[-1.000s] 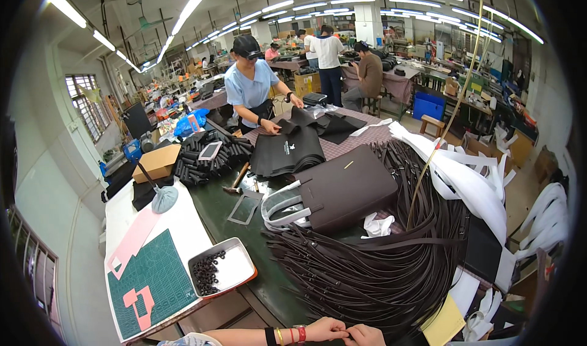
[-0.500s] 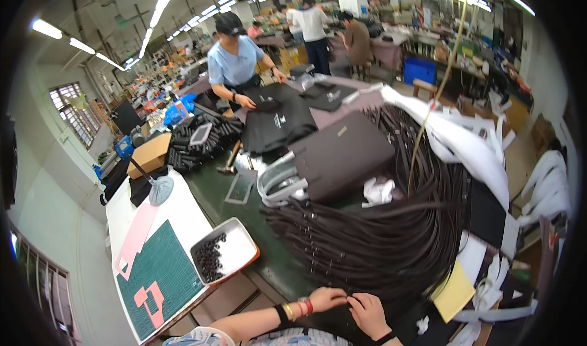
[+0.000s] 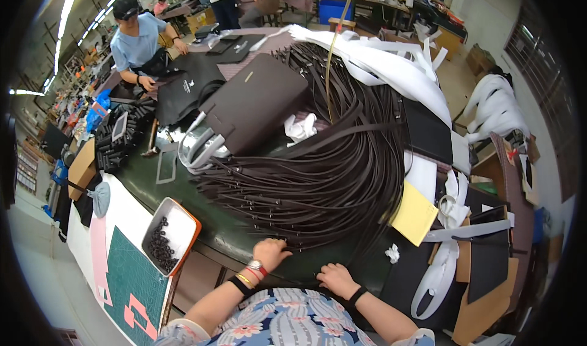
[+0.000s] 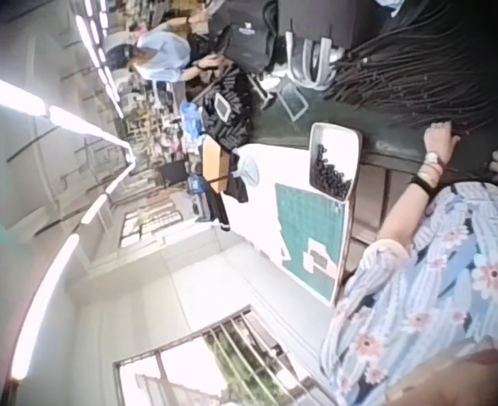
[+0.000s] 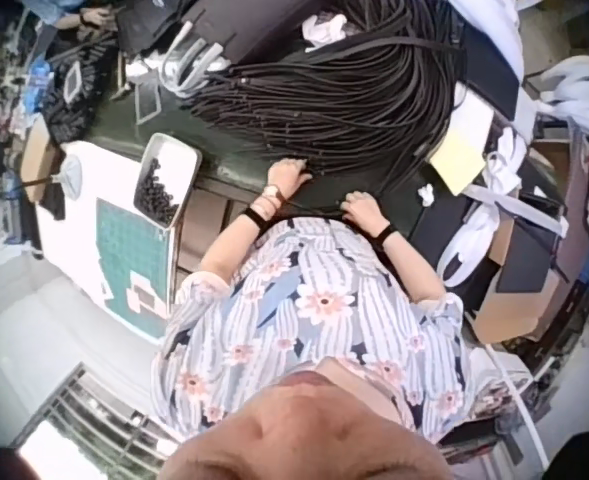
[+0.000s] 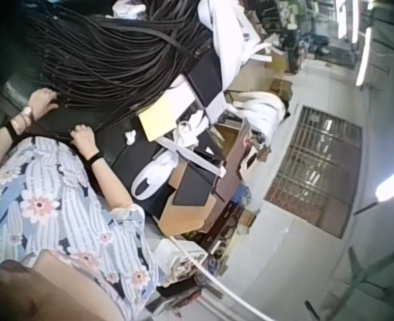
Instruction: The person attaches small black plastic hardware pieces to the ends of long dark leather straps by hand. They repeatedly pick up a strap, slide a piece onto the end, and place the strap back on the table. The workspace is a factory floor with other workers assembling similar items in the background.
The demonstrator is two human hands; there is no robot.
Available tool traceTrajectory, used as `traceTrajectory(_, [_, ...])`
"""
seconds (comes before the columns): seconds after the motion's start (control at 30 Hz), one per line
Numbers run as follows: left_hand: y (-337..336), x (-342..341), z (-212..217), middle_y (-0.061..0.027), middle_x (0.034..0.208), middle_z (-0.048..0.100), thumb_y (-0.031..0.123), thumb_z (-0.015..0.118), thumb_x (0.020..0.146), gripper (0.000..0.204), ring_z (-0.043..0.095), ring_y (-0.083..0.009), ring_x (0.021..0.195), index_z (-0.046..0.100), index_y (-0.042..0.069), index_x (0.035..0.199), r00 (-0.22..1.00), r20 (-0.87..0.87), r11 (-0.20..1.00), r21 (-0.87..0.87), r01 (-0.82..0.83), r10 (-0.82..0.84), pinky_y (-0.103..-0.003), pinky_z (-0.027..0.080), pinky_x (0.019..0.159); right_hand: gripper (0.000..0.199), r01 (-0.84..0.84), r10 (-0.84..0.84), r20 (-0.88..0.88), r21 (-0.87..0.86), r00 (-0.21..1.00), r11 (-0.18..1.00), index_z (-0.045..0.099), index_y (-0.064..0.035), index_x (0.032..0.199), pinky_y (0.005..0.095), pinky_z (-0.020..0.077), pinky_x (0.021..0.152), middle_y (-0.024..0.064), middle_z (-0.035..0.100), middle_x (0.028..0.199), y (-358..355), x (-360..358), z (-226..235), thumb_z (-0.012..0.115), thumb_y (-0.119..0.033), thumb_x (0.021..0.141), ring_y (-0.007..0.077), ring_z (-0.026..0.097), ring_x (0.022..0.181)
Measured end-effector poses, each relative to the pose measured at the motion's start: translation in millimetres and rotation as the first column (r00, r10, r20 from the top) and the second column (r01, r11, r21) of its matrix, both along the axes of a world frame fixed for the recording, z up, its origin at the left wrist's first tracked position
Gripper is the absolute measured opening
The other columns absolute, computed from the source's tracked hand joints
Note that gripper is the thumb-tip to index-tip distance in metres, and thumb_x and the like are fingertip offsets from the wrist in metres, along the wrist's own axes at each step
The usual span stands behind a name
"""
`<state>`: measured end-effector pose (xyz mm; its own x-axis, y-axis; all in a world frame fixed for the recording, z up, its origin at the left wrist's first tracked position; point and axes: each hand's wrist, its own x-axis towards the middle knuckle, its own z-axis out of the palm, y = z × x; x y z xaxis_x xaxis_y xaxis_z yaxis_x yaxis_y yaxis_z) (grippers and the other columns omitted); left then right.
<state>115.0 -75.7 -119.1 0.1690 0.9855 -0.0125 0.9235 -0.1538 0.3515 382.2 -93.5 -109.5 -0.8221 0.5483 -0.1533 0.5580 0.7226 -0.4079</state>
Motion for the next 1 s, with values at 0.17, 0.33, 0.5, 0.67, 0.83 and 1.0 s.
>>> traceTrajectory(0.17, [-28,-90,48,-0.0081,0.090,0.068,0.024,0.070,0.082,0.017,0.064,-0.0284,0.086,0.068,0.009,0.091,0.922,0.178,0.928,0.088,-0.362,0.343,-0.039,0.051,0.074,0.020,-0.043,0.023,-0.117,-0.176,0.993,0.984,0.068,-0.0128,0.088,0.0363,0.0508,0.072,0.0045,0.062,0.086,17,-5,-2,0.067,-0.032,0.082,0.0237,0.062,0.084])
traceTrajectory(0.33, [-57,-268,57,-0.0126,0.095,0.064,0.007,0.063,0.084,0.018,0.061,-0.0325,0.091,0.064,0.006,0.103,0.733,0.244,0.636,0.372,-0.676,0.636,-0.042,0.049,0.079,0.008,0.285,-0.265,-0.233,0.057,0.936,0.957,0.062,-0.0100,0.083,0.0382,0.0497,0.058,0.0065,0.059,0.071,9,-31,36,0.065,-0.018,0.084,0.0264,0.063,0.067])
traceTrajectory(0.5, [-114,-347,30,-0.0127,0.094,0.065,0.017,0.068,0.079,0.021,0.063,-0.0320,0.091,0.065,0.010,0.098,0.616,0.004,0.609,0.150,-0.779,0.787,-0.042,0.051,0.078,0.008,0.274,-0.235,-0.404,0.042,0.884,0.961,0.063,-0.0075,0.084,0.0368,0.0481,0.055,0.0071,0.059,0.070,18,-63,60,0.067,-0.012,0.080,0.0264,0.062,0.063])
traceTrajectory(0.67, [-114,-327,16,-0.0103,0.103,0.064,0.016,0.068,0.080,0.021,0.064,-0.0304,0.095,0.064,0.010,0.099,0.619,-0.232,0.653,0.117,-0.748,0.750,-0.042,0.052,0.076,0.008,0.197,-0.166,-0.433,0.027,0.886,0.980,0.063,-0.0080,0.082,0.0371,0.0470,0.052,0.0066,0.057,0.067,18,-81,74,0.068,-0.012,0.078,0.0261,0.061,0.059])
traceTrajectory(0.83, [-109,-334,-10,-0.0125,0.099,0.060,0.017,0.052,0.087,0.015,0.063,-0.0337,0.087,0.062,0.007,0.093,0.531,-0.265,0.583,0.185,-0.791,0.805,-0.046,0.052,0.070,0.008,0.172,-0.132,-0.472,0.042,0.871,0.984,0.063,-0.0091,0.082,0.0372,0.0471,0.052,0.0064,0.056,0.066,20,-84,74,0.069,-0.013,0.078,0.0262,0.060,0.058])
traceTrajectory(1.0, [-106,-333,-3,-0.0106,0.086,0.064,0.007,0.070,0.072,0.007,0.065,-0.0271,0.081,0.065,0.005,0.077,0.543,0.099,0.505,0.259,-0.823,0.834,-0.038,0.054,0.067,0.008,0.193,-0.129,-0.532,0.066,0.837,0.979,0.065,-0.0051,0.084,0.0356,0.0484,0.054,0.0081,0.062,0.070,44,-120,111,0.069,-0.009,0.079,0.0268,0.063,0.061])
